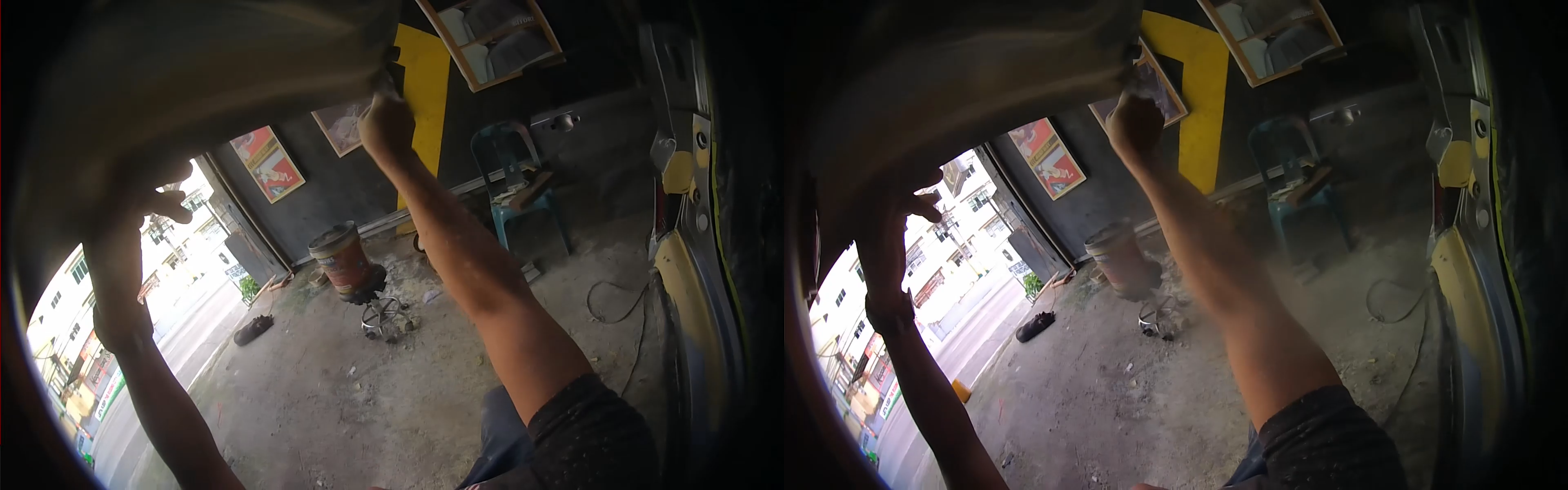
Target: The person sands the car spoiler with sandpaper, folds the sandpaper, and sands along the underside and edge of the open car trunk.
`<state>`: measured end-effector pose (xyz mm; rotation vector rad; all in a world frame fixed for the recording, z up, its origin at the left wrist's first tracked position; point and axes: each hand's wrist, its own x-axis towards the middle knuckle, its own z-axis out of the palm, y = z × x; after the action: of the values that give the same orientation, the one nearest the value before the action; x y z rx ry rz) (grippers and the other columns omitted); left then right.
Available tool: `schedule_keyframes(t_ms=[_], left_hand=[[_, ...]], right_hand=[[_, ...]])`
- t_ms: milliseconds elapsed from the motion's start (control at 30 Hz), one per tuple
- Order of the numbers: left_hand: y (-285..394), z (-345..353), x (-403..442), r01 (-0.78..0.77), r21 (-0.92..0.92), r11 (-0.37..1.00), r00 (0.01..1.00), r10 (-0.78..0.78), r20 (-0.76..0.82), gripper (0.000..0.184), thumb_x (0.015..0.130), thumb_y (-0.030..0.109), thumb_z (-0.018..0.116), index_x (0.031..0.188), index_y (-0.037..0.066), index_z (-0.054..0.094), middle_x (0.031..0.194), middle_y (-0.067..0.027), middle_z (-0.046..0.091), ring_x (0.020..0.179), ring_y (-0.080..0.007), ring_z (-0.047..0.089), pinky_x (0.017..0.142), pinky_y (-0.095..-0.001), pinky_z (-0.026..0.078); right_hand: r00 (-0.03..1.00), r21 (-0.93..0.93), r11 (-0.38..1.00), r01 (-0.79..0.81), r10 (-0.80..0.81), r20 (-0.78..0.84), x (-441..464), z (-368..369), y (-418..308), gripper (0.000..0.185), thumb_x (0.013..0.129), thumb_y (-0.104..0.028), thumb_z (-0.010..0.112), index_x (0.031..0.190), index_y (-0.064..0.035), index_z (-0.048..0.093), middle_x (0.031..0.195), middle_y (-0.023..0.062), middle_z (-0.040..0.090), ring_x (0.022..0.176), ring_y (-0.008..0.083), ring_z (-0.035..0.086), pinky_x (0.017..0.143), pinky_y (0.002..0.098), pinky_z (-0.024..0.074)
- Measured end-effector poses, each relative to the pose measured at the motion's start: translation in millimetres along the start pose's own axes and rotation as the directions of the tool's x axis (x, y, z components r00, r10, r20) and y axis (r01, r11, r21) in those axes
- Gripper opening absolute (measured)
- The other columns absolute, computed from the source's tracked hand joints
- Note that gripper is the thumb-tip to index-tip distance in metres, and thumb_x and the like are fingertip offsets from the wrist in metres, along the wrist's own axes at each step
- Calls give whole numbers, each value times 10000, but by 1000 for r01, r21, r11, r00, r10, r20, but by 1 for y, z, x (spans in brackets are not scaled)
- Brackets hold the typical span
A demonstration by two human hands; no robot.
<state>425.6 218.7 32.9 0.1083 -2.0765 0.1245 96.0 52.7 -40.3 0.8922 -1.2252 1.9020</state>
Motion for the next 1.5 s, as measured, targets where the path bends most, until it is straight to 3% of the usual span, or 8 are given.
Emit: schedule_keyframes(t_ms=[333, 467, 533, 667, 800, 933, 1367, 1500], left_hand=[[-10, -23, 5, -14, 160, 987, 990, -9, 142, 406, 1049, 298, 431, 1163, -24, 650, 1044, -176, 719, 744, -221, 710, 772, -380, 573], [-6, -15, 3, -1, 135, 991, 994, -14, 108, 417, 1052, 306, 429, 1155, -30, 652, 1035, -179, 719, 751, -230, 713, 753, -363, 570], [-7, -9, 0, -22, 105, 994, 996, 13, 88, 417, 1051, 308, 429, 1155, -26, 655, 1033, -177, 720, 745, -226, 712, 761, -369, 567], [-2, -10, 3, 19, 160, 987, 996, -33, 87, 418, 1052, 316, 421, 1155, -11, 662, 1036, -166, 724, 742, -219, 710, 786, -386, 557], [-9, -13, 7, -21, 190, 982, 990, -7, 143, 424, 1053, 326, 416, 1151, -2, 667, 1032, -157, 727, 748, -219, 713, 782, -391, 546], [-2, -10, 9, 42, 211, 977, 993, -64, 97, 458, 1060, 361, 399, 1127, -4, 668, 1000, -150, 734, 755, -217, 713, 770, -395, 539], [-5, -10, 4, -22, 124, 992, 991, 5, 136, 486, 1073, 378, 345, 1123, 12, 661, 999, -134, 740, 773, -202, 717, 825, -388, 535], [-8, -13, 4, -42, 200, 979, 988, 11, 154, 468, 1069, 376, 366, 1125, 18, 662, 1002, -137, 739, 771, -201, 721, 829, -391, 536]], right_hand=[[980, 134, 974, -185, 193, -48, -19, 7, -19, 547, 818, 73, 551, 1355, -35, 538, 1036, 242, 695, 953, 400, 691, 830, 479, 557], [952, 185, 979, 80, -20, -306, -23, 10, -11, 480, 832, 63, 542, 1297, -42, 585, 1036, 231, 705, 945, 389, 697, 823, 470, 559], [977, 100, 973, -206, 199, 77, -10, 3, -1, 501, 835, 87, 535, 1317, -41, 582, 1186, 241, 664, 1035, 384, 677, 887, 454, 548], [971, 184, 982, 43, 2, -238, -25, 11, -1, 369, 886, 20, 516, 1236, -26, 626, 1230, 248, 641, 1146, 389, 620, 935, 455, 534], [996, 162, 983, -82, 84, -7, -1, -4, 15, 434, 875, 67, 517, 1272, -72, 626, 1295, 229, 613, 1248, 397, 557, 1074, 439, 452], [952, 73, 987, 142, -116, -282, -29, 13, 18, 396, 887, 5, 540, 1260, -94, 630, 1269, 198, 638, 1212, 428, 573, 996, 446, 520], [999, -19, 999, -43, 43, -14, -9, -2, -3, 123, 789, 13, 611, 906, 17, 647, 981, 239, 682, 885, 399, 695, 747, 469, 582], [998, -24, 1000, -18, 19, 62, -32, -21, -28, 266, 829, 1, 592, 1093, -15, 607, 949, 238, 685, 849, 410, 703, 730, 473, 586]])
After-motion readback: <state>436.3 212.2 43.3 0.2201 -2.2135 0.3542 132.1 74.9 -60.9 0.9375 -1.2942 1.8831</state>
